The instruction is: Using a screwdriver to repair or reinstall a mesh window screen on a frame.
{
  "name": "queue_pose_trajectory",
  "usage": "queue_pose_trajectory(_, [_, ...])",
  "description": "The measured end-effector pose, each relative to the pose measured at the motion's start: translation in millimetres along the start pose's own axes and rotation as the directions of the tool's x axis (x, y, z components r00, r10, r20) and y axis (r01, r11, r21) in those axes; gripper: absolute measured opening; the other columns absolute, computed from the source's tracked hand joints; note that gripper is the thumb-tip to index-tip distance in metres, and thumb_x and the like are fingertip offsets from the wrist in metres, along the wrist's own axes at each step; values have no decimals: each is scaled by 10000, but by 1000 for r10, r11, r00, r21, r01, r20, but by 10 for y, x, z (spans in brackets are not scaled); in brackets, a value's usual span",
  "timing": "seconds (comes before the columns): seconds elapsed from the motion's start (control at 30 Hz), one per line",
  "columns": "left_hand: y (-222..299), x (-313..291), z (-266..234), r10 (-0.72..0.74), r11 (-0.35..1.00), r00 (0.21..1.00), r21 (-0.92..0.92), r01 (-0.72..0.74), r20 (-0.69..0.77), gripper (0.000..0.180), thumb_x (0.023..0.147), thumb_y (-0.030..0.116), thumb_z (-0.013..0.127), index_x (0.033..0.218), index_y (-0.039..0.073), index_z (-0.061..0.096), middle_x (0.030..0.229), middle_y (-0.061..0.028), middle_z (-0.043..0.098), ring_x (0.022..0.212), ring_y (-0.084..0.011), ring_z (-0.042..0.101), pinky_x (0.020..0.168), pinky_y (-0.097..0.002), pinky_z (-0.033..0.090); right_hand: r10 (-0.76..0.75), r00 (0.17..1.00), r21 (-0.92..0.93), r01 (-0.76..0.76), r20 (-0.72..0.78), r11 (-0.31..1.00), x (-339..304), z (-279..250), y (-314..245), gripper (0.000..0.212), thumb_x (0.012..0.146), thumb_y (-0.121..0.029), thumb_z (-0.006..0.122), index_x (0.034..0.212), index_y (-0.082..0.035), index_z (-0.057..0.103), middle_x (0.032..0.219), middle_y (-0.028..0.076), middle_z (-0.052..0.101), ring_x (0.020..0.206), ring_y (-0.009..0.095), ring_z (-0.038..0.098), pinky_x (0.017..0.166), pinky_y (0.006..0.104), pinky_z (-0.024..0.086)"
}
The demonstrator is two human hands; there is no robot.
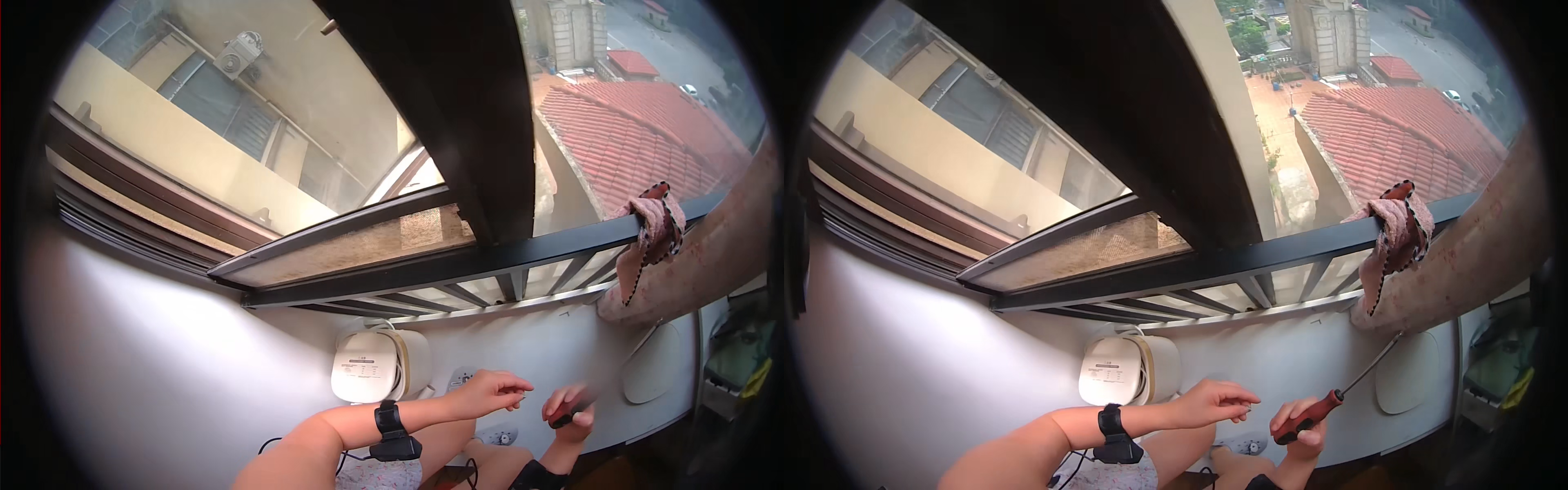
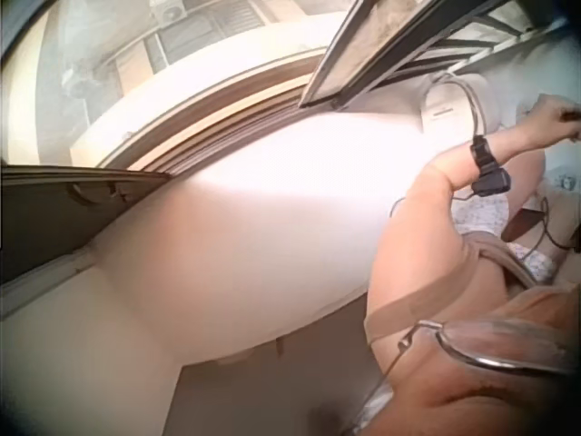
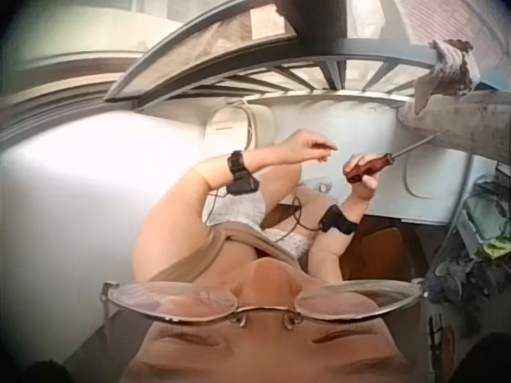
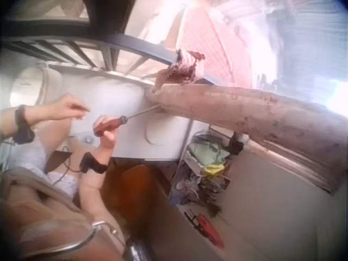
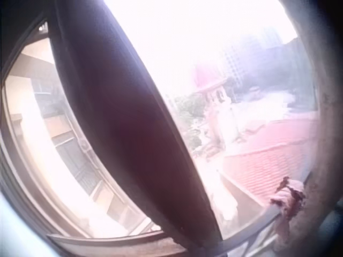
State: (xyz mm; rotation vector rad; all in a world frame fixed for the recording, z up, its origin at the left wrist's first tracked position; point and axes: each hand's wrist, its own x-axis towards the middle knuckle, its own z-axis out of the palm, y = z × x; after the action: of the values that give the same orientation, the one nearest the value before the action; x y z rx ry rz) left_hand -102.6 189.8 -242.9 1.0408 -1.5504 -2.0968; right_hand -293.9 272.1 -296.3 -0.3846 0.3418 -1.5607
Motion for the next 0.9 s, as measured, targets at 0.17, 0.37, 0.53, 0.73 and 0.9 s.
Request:
queue_pose_trajectory(0.17, [711, -650, 76, 8, 997, 999, -70, -11, -42, 165, 852, 67, 549, 979, -29, 590, 867, -71, 615, 739, -114, 597, 667, -231, 488, -51, 966, -345, -41, -252, 938, -211, 1313, 115, 341, 603, -270, 640, 762, 1, 507, 1090, 226, 521, 864, 279, 566, 747, 380, 475])
queue_pose_trajectory(0.37, [1208, -1394, -7, -21, 957, 968, -286, -52, -248, 173, 853, 92, 574, 986, -17, 582, 894, -73, 620, 796, -109, 600, 716, -218, 469, 21, 974, -490, -132, -226, 862, -324, 2274, 146, 393, 620, -340, 680, 757, -2, 532, 1243, 246, 458, 1095, 304, 480, 890, 406, 405])
queue_pose_trajectory(0.53, [1643, -1903, -154, -188, 900, 947, -431, 61, -260, 161, 843, 100, 592, 963, -8, 581, 886, -61, 620, 804, -108, 603, 699, -210, 466, 130, 981, -552, -189, -144, 812, -272, 2853, 190, 373, 648, -334, 675, 750, -4, 533, 1254, 254, 442, 1071, 300, 493, 887, 423, 407])
queue_pose_trajectory(0.73, [1350, -2251, -400, -164, 738, 914, -662, -135, -370, 153, 830, 70, 602, 953, -15, 570, 883, -74, 620, 758, -125, 605, 675, -221, 480, 357, 931, -597, -329, -76, 731, -159, 3221, 531, 341, 648, -221, 622, 865, 23, 526, 1325, 236, 381, 1058, 248, 476, 915, 379, 371])
queue_pose_trajectory(0.9, [1229, -2487, -736, -246, 668, 872, -726, -163, -423, 132, 822, 55, 608, 934, -9, 578, 839, -70, 616, 709, -103, 588, 654, -201, 475, 421, 904, -615, -374, -75, 694, -18, 3420, 916, 531, 636, -203, 615, 1074, 74, 502, 1311, 214, 401, 994, 200, 492, 917, 355, 369])
